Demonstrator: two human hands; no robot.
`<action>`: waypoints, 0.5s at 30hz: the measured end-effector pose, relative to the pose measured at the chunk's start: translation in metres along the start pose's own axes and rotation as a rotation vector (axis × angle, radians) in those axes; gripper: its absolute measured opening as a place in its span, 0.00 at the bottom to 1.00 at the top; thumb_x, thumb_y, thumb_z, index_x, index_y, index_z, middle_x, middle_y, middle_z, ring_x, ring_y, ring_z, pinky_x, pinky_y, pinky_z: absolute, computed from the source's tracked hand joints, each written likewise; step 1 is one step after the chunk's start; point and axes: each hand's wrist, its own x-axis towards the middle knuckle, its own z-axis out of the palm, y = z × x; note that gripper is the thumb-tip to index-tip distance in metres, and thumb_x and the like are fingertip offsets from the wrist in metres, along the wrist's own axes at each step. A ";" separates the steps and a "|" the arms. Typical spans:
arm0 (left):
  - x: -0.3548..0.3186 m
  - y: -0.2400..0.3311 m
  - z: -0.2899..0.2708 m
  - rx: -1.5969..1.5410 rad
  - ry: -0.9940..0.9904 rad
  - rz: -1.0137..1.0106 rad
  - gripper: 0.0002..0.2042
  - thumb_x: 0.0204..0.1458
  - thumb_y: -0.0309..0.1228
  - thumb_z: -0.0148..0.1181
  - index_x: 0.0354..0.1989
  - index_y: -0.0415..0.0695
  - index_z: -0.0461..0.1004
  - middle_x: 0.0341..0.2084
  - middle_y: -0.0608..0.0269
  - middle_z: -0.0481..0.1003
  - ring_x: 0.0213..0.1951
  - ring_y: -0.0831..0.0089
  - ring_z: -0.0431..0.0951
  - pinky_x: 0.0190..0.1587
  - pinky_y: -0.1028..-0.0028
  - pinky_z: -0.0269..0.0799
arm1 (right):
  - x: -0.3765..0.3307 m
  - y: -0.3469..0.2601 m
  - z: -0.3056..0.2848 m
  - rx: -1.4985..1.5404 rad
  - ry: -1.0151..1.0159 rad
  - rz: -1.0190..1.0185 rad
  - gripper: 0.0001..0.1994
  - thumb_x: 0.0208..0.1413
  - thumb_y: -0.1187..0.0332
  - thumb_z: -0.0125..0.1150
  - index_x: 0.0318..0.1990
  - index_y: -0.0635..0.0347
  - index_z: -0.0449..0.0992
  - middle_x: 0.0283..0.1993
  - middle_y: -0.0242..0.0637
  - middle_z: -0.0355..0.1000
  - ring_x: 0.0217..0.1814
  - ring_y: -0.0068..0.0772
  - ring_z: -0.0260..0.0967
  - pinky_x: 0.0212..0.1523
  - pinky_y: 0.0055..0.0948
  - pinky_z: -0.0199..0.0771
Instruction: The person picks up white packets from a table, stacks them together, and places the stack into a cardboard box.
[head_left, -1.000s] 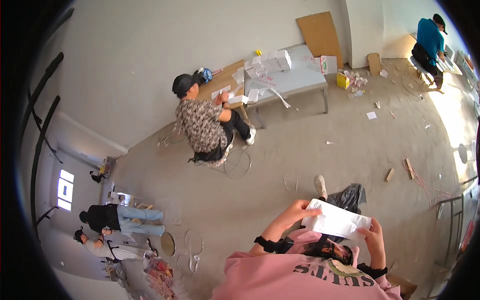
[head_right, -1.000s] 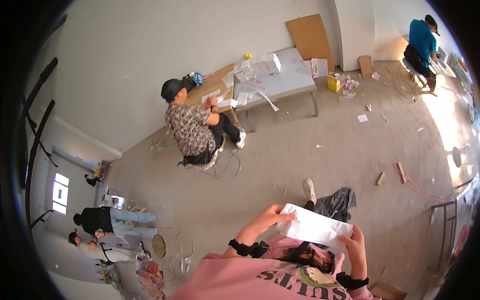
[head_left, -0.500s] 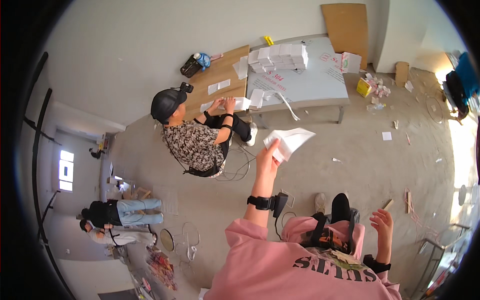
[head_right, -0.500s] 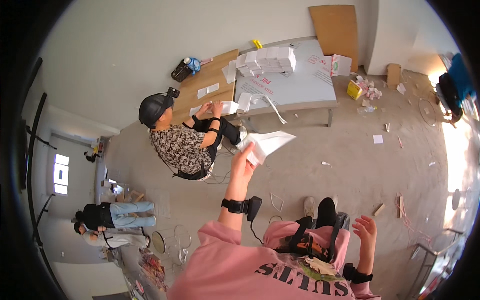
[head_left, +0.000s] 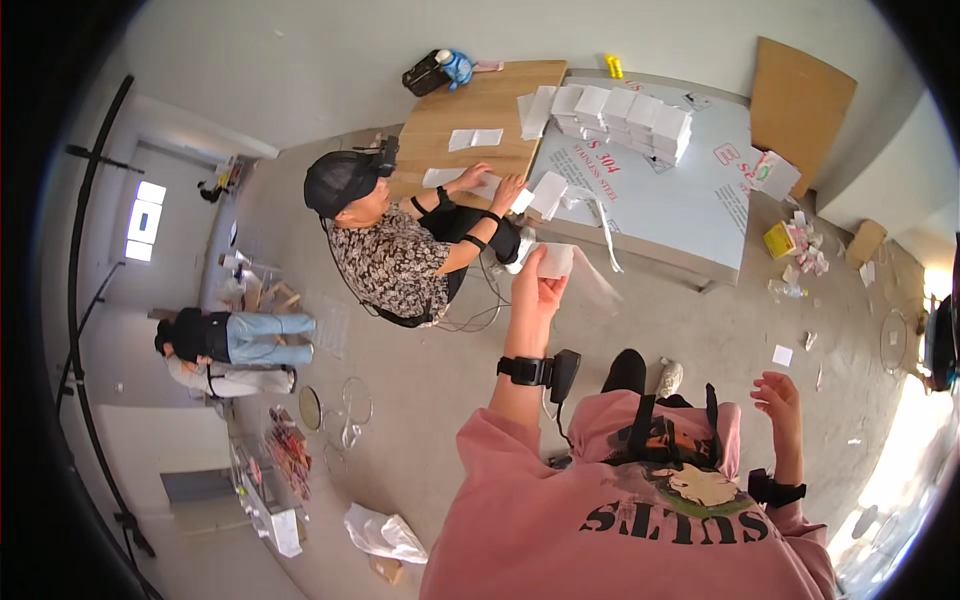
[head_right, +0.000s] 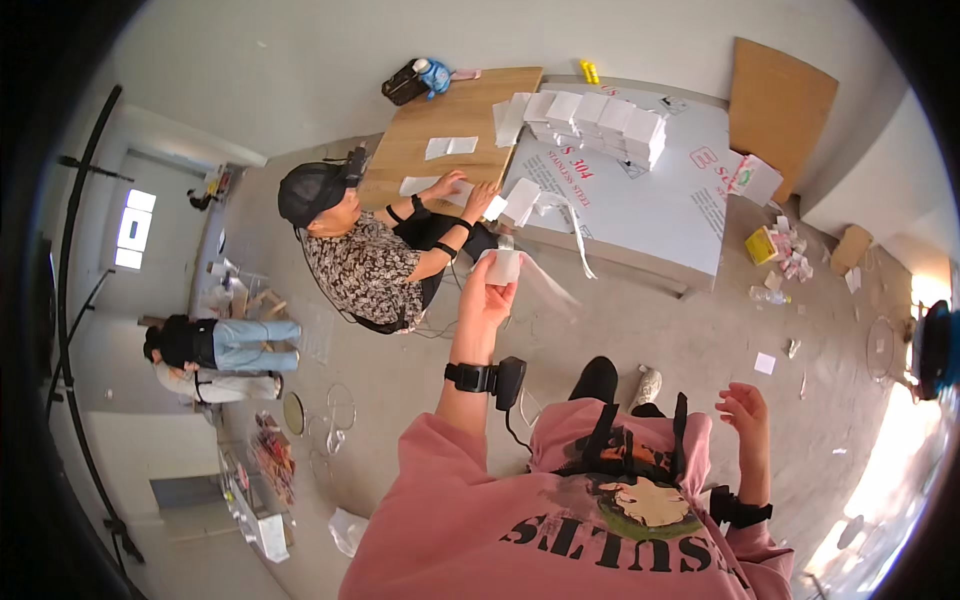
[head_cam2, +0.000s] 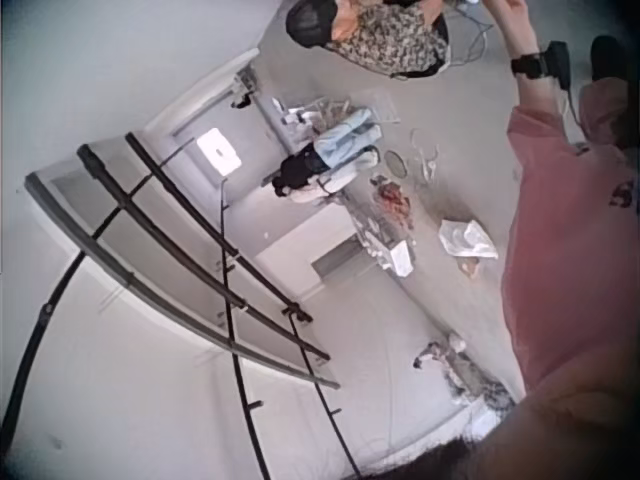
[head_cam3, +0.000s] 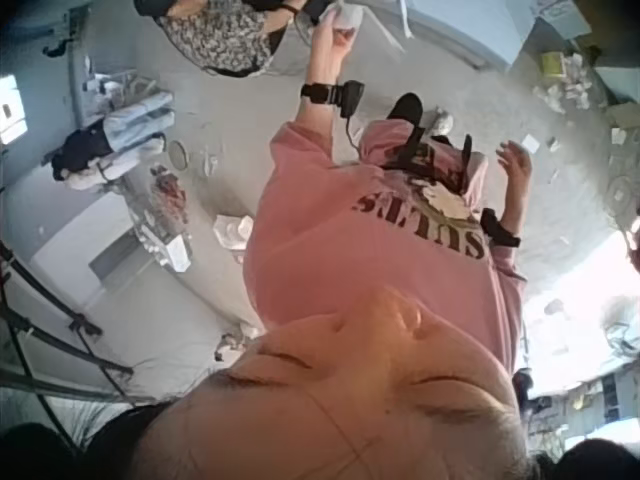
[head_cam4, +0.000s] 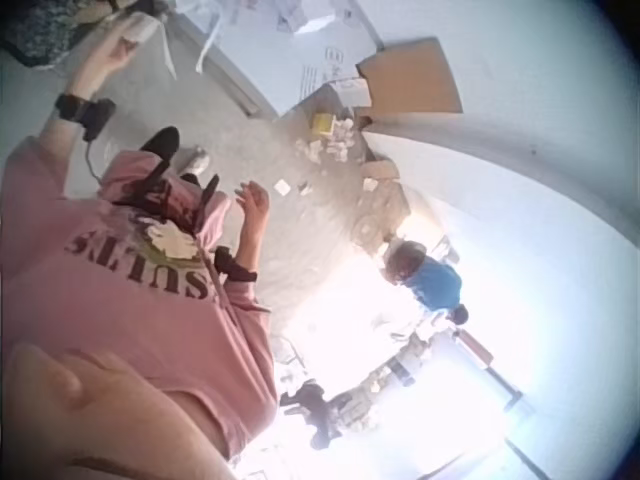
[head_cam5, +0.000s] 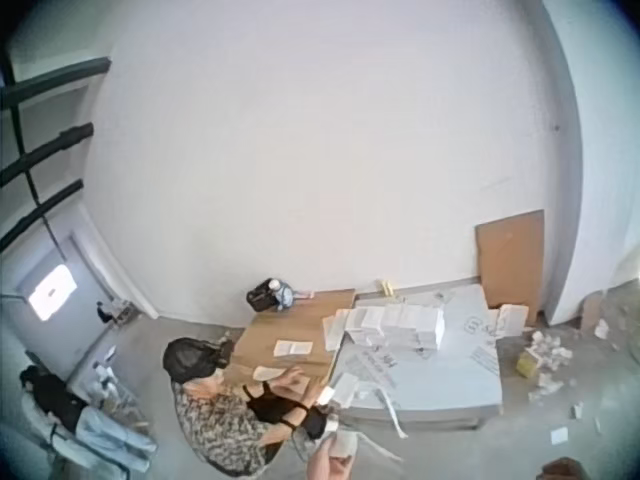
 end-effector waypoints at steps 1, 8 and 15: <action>0.010 0.000 0.007 -0.012 0.034 -0.014 0.09 0.48 0.33 0.60 0.36 0.47 0.71 0.33 0.67 0.75 0.36 0.74 0.76 0.33 0.78 0.73 | 0.019 -0.010 -0.004 -0.024 -0.002 0.003 0.13 0.52 0.70 0.54 0.45 0.60 0.68 0.39 0.34 0.71 0.36 0.23 0.69 0.35 0.19 0.67; 0.105 0.019 0.028 -0.143 0.105 -0.093 0.08 0.48 0.33 0.60 0.33 0.44 0.71 0.32 0.64 0.76 0.35 0.73 0.77 0.33 0.76 0.77 | 0.126 -0.075 0.019 -0.102 -0.010 0.028 0.13 0.52 0.70 0.53 0.45 0.60 0.68 0.40 0.34 0.71 0.36 0.22 0.69 0.35 0.18 0.67; 0.249 0.055 0.034 -0.353 0.203 -0.284 0.09 0.52 0.32 0.55 0.36 0.38 0.72 0.33 0.55 0.76 0.36 0.67 0.78 0.36 0.71 0.78 | 0.208 -0.110 0.087 -0.072 0.047 0.145 0.13 0.52 0.69 0.55 0.45 0.60 0.68 0.40 0.35 0.71 0.36 0.23 0.70 0.35 0.19 0.67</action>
